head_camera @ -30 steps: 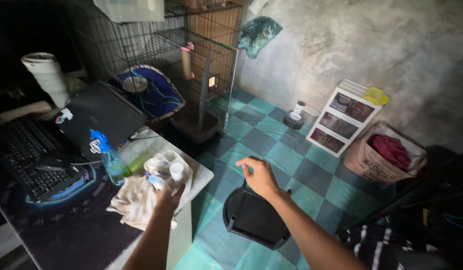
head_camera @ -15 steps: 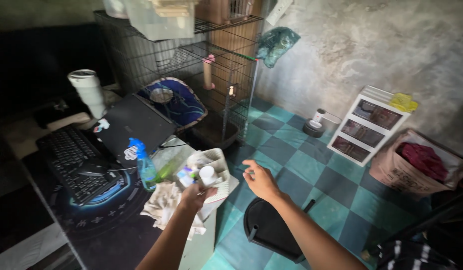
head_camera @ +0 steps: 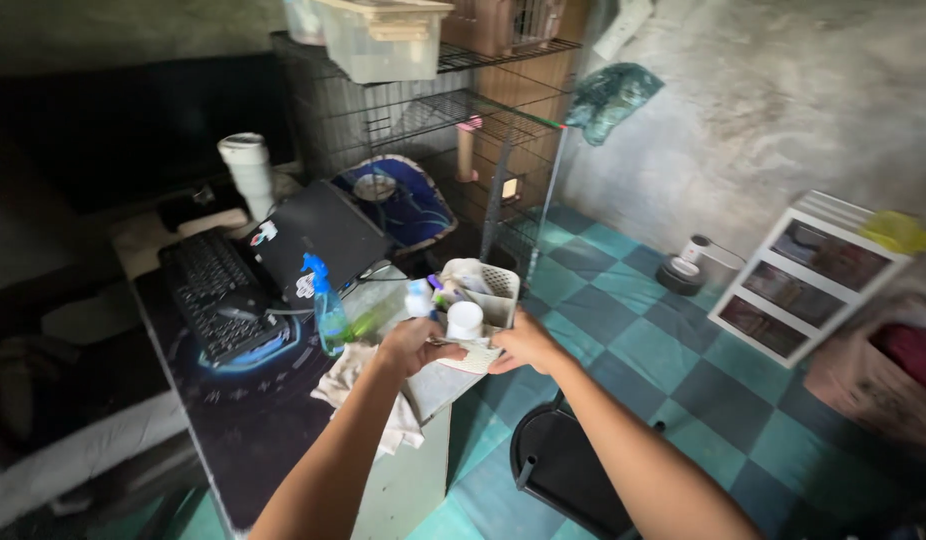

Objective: Clean a rolling storage unit and organize various personal care items on it.

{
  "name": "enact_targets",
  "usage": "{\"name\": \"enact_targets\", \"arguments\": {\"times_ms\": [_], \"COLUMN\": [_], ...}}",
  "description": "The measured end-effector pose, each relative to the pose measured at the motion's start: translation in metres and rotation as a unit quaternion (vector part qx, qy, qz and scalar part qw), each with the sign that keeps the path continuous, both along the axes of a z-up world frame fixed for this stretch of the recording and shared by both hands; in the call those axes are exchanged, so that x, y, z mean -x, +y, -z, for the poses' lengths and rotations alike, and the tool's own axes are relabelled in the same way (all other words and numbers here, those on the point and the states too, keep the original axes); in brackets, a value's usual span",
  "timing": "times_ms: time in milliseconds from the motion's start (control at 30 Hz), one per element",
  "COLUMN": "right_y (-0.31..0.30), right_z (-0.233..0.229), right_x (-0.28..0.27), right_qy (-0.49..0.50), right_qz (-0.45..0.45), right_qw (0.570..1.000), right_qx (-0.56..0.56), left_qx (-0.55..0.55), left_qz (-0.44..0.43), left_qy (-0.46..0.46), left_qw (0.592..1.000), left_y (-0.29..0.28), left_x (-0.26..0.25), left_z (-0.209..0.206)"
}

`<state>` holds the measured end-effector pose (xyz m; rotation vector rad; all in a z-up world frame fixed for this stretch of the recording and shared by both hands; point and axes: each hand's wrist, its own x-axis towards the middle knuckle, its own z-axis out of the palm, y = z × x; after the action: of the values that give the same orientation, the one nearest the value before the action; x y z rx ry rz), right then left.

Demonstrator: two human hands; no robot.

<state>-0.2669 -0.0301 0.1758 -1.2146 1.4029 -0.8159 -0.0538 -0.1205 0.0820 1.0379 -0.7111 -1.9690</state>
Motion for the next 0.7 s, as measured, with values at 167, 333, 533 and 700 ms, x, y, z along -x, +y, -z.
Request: {"name": "enact_targets", "arguments": {"times_ms": [167, 333, 533, 700], "right_y": [-0.016, 0.003, 0.009, 0.032], "right_z": [0.015, -0.01, -0.007, -0.026], "right_x": [0.027, 0.032, 0.035, 0.032], "right_qy": [-0.058, -0.016, -0.061, -0.034], "right_qz": [-0.009, -0.022, -0.069, -0.095], "right_qw": [0.998, 0.999, 0.995, 0.995], "right_qx": [0.036, 0.029, 0.025, 0.017], "left_qx": [0.047, 0.125, 0.043, -0.016], "left_qz": [0.002, 0.036, -0.134, -0.173], "left_qy": [-0.156, -0.151, -0.11, -0.117], "left_qw": [0.987, 0.98, 0.984, 0.978], "left_y": [0.084, 0.059, 0.098, 0.073], "left_x": [0.01, -0.013, -0.004, -0.004], "left_z": [-0.092, -0.022, -0.047, 0.003]}}
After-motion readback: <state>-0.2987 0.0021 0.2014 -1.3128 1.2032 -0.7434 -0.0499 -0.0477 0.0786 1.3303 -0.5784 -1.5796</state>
